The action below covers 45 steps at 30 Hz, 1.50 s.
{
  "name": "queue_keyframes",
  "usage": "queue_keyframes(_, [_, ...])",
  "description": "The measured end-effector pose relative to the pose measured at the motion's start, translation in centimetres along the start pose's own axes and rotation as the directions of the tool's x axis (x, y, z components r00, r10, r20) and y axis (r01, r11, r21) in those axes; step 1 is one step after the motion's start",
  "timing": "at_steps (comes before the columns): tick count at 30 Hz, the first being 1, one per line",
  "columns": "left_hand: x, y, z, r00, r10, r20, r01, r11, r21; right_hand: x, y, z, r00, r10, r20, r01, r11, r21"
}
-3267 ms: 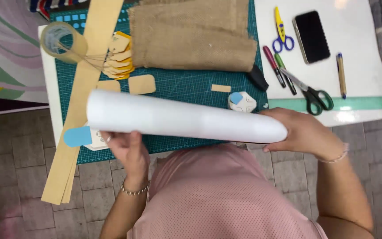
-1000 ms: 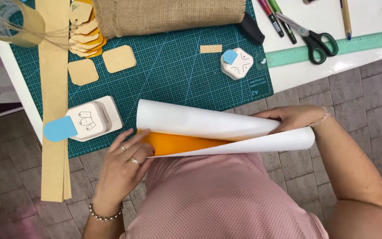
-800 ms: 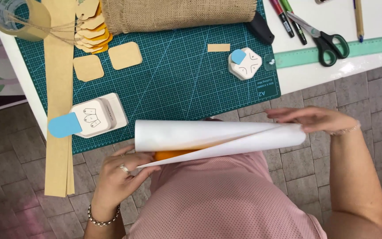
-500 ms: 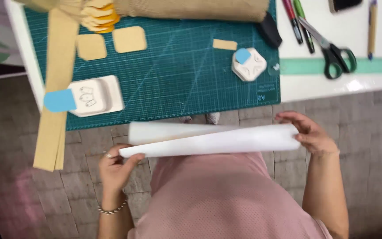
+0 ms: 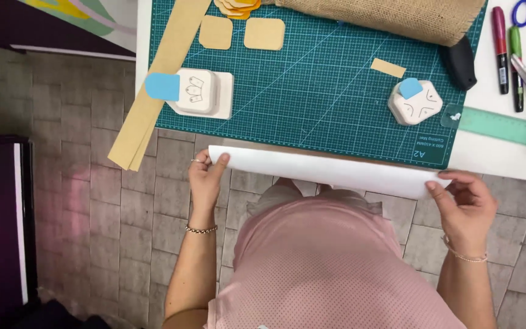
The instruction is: Measuring and marking a piece of white paper on a craft table using a ruler and pen.
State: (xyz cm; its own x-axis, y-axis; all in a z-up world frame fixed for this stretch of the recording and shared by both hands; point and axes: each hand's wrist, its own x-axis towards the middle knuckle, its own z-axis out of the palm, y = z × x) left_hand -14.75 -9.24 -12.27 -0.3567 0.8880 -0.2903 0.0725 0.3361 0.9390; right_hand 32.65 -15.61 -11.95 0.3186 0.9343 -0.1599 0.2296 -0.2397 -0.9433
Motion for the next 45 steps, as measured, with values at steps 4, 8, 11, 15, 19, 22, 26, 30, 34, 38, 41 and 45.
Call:
queue_keyframes(4, [1.0,2.0,0.1,0.994,0.109,0.003,-0.108,0.985,0.131,0.4,0.5,0.5,0.961,-0.254,-0.106,0.246,0.966,-0.086])
queue_keyframes(8, [2.5,3.4,0.7,0.959,0.274,-0.077,-0.242,0.926,0.29,2.0,0.4,1.0,0.915,-0.379,-0.137,0.366,0.924,-0.111])
queue_keyframes(11, [3.2,4.9,1.7,0.877,0.48,0.019,-0.414,0.736,0.535,3.0,-1.1,2.2,0.914,-0.389,-0.115,0.34,0.891,-0.302])
queue_keyframes(15, [3.2,4.9,1.8,0.83,0.557,0.021,-0.389,0.551,0.738,3.2,-1.0,2.6,0.906,-0.409,-0.106,0.323,0.833,-0.45])
queue_keyframes(19, [3.6,6.3,0.9,0.779,0.624,0.058,-0.5,0.563,0.658,3.6,-0.7,2.4,0.918,-0.385,-0.099,0.287,0.814,-0.506])
queue_keyframes(22, [5.8,8.7,-1.1,0.639,0.742,0.203,-0.663,0.397,0.635,3.7,-1.3,2.6,0.932,-0.345,-0.111,0.242,0.819,-0.52])
queue_keyframes(26, [8.9,15.3,-3.1,0.64,0.417,0.646,-0.756,0.188,0.628,3.7,-1.9,2.5,0.957,-0.267,-0.114,0.18,0.853,-0.491])
queue_keyframes(30, [13.1,14.9,-2.8,0.555,0.323,0.767,-0.823,0.077,0.563,3.8,-2.5,2.7,0.963,-0.242,-0.12,0.159,0.868,-0.47])
queue_keyframes(34, [14.7,16.2,-2.8,0.479,0.3,0.825,-0.873,0.067,0.483,3.9,-2.5,2.7,0.97,-0.2,-0.137,0.116,0.878,-0.465])
queue_keyframes(38, [13.8,21.3,-3.8,0.419,0.429,0.8,-0.905,0.127,0.406,4.0,-1.2,2.1,0.959,-0.262,-0.105,0.176,0.847,-0.501])
queue_keyframes(41, [16.8,21.5,-5.5,0.506,0.414,0.757,-0.858,0.153,0.49,3.7,-1.5,2.4,0.965,-0.237,-0.112,0.157,0.866,-0.474])
queue_keyframes(45, [20.0,20.6,-6.8,0.632,0.242,0.737,-0.775,0.219,0.593,3.6,-1.1,2.4,0.959,-0.261,-0.109,0.179,0.859,-0.479])
